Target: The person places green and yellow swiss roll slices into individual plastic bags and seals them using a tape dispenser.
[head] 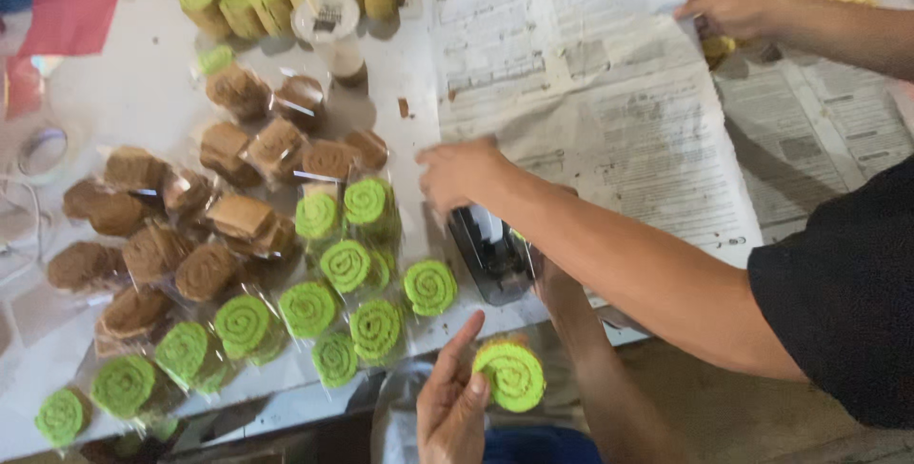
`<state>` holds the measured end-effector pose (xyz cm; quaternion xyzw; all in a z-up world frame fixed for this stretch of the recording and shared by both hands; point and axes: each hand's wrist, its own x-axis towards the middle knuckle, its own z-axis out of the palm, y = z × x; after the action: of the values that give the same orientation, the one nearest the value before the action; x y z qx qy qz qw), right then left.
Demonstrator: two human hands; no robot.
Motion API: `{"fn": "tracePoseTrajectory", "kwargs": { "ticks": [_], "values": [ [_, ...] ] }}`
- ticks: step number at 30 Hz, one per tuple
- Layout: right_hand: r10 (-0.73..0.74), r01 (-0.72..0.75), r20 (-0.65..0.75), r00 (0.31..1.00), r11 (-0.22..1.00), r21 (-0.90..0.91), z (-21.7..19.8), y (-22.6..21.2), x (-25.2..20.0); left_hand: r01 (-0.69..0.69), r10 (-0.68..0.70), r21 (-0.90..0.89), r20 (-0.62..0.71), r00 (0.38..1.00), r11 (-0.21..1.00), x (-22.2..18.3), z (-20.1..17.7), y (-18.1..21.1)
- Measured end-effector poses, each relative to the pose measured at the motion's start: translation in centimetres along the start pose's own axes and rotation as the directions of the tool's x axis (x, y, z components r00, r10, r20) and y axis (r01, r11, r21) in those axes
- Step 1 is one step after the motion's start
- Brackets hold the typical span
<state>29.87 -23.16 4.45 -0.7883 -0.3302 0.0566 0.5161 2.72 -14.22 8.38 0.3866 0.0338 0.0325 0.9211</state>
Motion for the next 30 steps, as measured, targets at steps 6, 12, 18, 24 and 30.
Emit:
{"fn": "tracePoseTrajectory", "kwargs": {
  "ticks": [6, 12, 18, 24, 30],
  "values": [
    [0.275, 0.475, 0.735, 0.619, 0.615, -0.630, -1.7, -0.1, 7.9, -0.030, 0.030, -0.004, 0.037, 0.999, 1.000, -0.2, 0.1, 0.4],
    [0.483, 0.819, 0.802, 0.351, 0.258, -0.513, 0.5, -2.5, 8.7, 0.033, -0.033, -0.018, 0.033, 0.999, 0.999, -0.6, 0.7, 0.9],
    [0.420, 0.845, 0.816, 0.397, 0.178, -0.503, 1.5, -3.9, 8.7, 0.057, -0.058, 0.028, 0.044, 0.997, 0.998, -0.4, 0.8, 1.4],
    [0.465, 0.724, 0.815, 0.346, 0.421, -0.547, 1.6, -2.9, 10.0, 0.035, -0.031, -0.059, 0.074, 0.997, 0.998, -0.5, 0.1, 1.0],
    [0.036, 0.388, 0.701, 0.712, 0.812, -0.435, -7.3, -4.0, 9.2, -0.031, 0.031, -0.012, 0.022, 0.999, 0.999, -0.6, -0.6, 1.5]
  ]
}}
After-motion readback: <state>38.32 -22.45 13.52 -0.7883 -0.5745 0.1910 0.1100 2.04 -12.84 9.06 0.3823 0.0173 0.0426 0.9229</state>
